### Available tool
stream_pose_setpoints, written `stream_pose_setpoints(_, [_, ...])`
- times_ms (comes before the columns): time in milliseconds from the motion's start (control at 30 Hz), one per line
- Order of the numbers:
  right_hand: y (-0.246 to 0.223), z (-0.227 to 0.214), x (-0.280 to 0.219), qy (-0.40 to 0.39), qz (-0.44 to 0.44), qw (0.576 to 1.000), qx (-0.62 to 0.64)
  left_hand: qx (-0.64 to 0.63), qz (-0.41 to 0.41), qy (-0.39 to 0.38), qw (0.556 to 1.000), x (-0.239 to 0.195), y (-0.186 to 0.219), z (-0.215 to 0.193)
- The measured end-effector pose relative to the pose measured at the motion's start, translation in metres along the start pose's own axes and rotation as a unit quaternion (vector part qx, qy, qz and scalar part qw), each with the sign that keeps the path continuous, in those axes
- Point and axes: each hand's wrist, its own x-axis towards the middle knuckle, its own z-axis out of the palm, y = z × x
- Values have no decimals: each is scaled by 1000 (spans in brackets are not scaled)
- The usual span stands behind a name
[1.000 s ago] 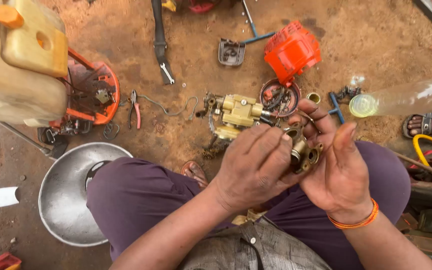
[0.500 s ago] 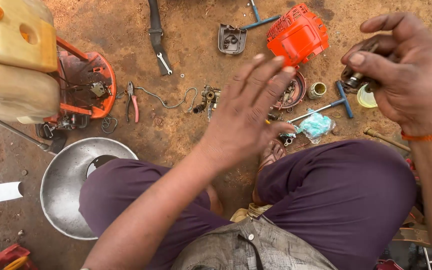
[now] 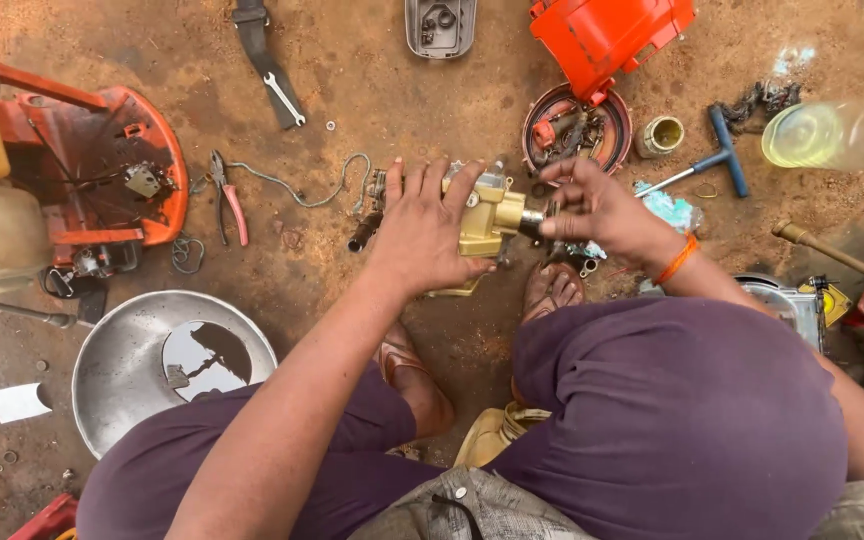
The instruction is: Repairing and reassembling a mechanical carburetor or pump component from a small internal combustion engine.
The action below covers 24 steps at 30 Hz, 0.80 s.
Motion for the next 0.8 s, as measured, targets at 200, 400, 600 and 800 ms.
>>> stream_pose_setpoints(200, [3, 18, -9, 25, 16, 984, 176, -64, 32, 93, 993, -2, -4, 8])
stream_pose_setpoints(400, [21, 16, -3, 64, -7, 977, 204, -72, 41, 104, 991, -3, -6, 10])
stream_pose_setpoints(600, [-10, 23, 1, 22, -4, 999, 36, -77, 33, 66, 994, 0, -4, 4])
stream_pose_setpoints(800, [-10, 29, 5, 44, 31, 988, 148, -85, 38, 88, 992, -1, -5, 7])
